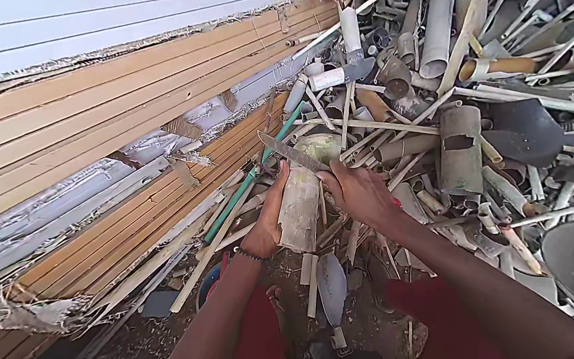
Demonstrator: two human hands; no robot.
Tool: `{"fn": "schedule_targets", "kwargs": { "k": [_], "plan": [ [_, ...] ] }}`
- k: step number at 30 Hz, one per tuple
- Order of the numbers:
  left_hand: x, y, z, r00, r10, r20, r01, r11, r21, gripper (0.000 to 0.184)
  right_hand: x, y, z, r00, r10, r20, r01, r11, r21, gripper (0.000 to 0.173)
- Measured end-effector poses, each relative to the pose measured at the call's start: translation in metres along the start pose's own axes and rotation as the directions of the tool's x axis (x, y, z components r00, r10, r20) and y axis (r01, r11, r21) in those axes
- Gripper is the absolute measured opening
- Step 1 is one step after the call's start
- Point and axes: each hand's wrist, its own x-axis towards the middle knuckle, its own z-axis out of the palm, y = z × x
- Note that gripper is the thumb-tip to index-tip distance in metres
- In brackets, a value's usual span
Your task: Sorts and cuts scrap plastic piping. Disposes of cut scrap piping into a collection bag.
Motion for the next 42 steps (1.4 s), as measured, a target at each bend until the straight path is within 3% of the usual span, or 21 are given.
{"fn": "schedule_targets", "kwargs": {
  "k": [2, 6, 10, 14, 17, 22, 27, 31, 35, 39, 42],
  "plan": [
    [-0.005, 0.000, -0.001, 0.999, 0.041, -0.024, -0.041, 0.999, -0.002, 0.062, -0.012, -0.014, -0.001, 0.999, 0.003, 0.048, -0.005, 0.999, 0.048, 0.045],
    [-0.005, 0.007, -0.002, 0.993, 0.047, -0.105, -0.039, 0.996, 0.077, 0.061, -0.006, -0.017, -0.003, 0.994, -0.107, 0.029, 0.108, 0.993, -0.048, 0.048],
    [-0.007, 0.001, 0.004, 0.996, -0.010, -0.086, 0.024, 0.987, 0.160, 0.058, 0.000, -0.007, -0.005, 0.997, 0.006, 0.079, -0.003, 0.999, -0.044, 0.045],
    [-0.008, -0.006, 0.008, 0.989, 0.068, -0.133, -0.041, 0.979, 0.199, 0.053, -0.024, -0.018, -0.010, 0.971, -0.008, 0.237, -0.029, 0.988, 0.152, 0.050],
    [-0.001, -0.007, 0.003, 0.991, 0.093, -0.094, -0.074, 0.979, 0.192, 0.057, -0.020, -0.021, -0.016, 0.939, -0.043, 0.340, -0.012, 0.987, 0.160, 0.053],
    [-0.002, -0.009, 0.017, 0.991, 0.093, -0.101, -0.074, 0.981, 0.180, 0.056, -0.002, -0.002, -0.010, 0.980, 0.070, 0.185, -0.104, 0.978, 0.181, 0.045],
    [0.015, -0.006, -0.004, 0.973, 0.192, -0.125, -0.178, 0.978, 0.111, 0.055, -0.027, -0.023, -0.011, 0.945, -0.139, 0.297, 0.097, 0.983, 0.153, 0.053],
    [0.011, 0.002, 0.004, 0.980, 0.173, -0.100, -0.165, 0.983, 0.081, 0.056, -0.012, -0.002, -0.003, 0.993, -0.063, 0.100, 0.053, 0.994, 0.098, 0.046],
    [0.010, -0.002, 0.009, 0.981, 0.187, -0.060, -0.188, 0.982, -0.006, 0.052, -0.010, -0.004, 0.002, 0.999, -0.041, -0.015, 0.043, 0.983, 0.179, 0.042],
    [0.017, 0.008, -0.012, 0.971, 0.239, 0.013, -0.239, 0.971, 0.007, 0.060, -0.028, -0.027, -0.001, 0.975, -0.211, 0.074, 0.191, 0.958, 0.215, 0.046],
    [0.013, 0.008, -0.002, 0.968, 0.243, -0.062, -0.234, 0.963, 0.135, 0.056, -0.019, -0.017, -0.005, 0.980, -0.172, 0.098, 0.155, 0.975, 0.159, 0.045]
  ]
}}
